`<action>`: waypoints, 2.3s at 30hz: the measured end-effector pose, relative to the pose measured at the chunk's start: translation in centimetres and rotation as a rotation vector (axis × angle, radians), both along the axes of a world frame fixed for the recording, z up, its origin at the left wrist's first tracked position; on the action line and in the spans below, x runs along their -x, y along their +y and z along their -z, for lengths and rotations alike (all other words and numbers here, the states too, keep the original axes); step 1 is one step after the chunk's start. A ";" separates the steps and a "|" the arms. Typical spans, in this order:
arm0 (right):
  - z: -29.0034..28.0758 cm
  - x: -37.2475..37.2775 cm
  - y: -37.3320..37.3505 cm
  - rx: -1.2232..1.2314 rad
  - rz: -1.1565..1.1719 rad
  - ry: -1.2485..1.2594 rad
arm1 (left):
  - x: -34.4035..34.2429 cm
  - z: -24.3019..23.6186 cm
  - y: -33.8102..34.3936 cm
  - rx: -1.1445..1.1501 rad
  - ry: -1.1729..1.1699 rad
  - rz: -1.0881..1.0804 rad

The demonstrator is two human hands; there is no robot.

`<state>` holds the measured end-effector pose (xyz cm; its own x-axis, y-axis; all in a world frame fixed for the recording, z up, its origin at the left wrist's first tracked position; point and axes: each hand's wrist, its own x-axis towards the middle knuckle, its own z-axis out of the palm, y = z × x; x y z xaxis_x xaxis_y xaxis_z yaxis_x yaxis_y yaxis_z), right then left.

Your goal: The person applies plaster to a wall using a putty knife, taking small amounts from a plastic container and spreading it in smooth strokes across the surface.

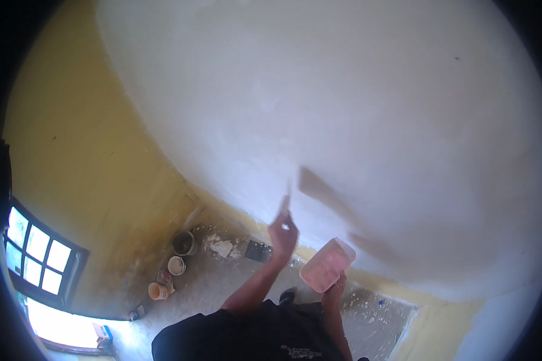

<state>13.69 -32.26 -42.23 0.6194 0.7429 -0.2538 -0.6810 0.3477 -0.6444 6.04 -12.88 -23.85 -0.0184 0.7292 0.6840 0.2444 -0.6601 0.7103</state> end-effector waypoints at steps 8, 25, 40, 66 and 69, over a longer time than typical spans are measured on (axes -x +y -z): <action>-1.6 -2.2 -2.2 0.063 -0.059 -0.130 | 1.9 -7.7 11.4 0.204 -0.287 -0.244; -1.7 -11.8 -5.5 0.120 -0.272 -0.074 | -3.4 -5.9 -3.9 0.151 0.033 -0.207; -3.7 -13.9 -7.7 0.139 -0.346 -0.069 | -6.6 3.4 -3.4 -0.102 -0.014 -0.217; -2.0 -14.6 -7.8 -0.036 -0.385 -0.083 | -2.0 -6.0 -11.4 0.567 -0.500 0.432; -4.8 -13.9 -7.7 -0.057 -0.370 -0.070 | -1.8 -6.4 -14.7 0.690 -0.333 0.406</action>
<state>27.57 -39.95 -37.44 0.3206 0.9315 -0.1718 -0.7221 0.1230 -0.6808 7.88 -27.55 -17.49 0.2131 0.9727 0.0918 -0.2086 -0.0465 0.9769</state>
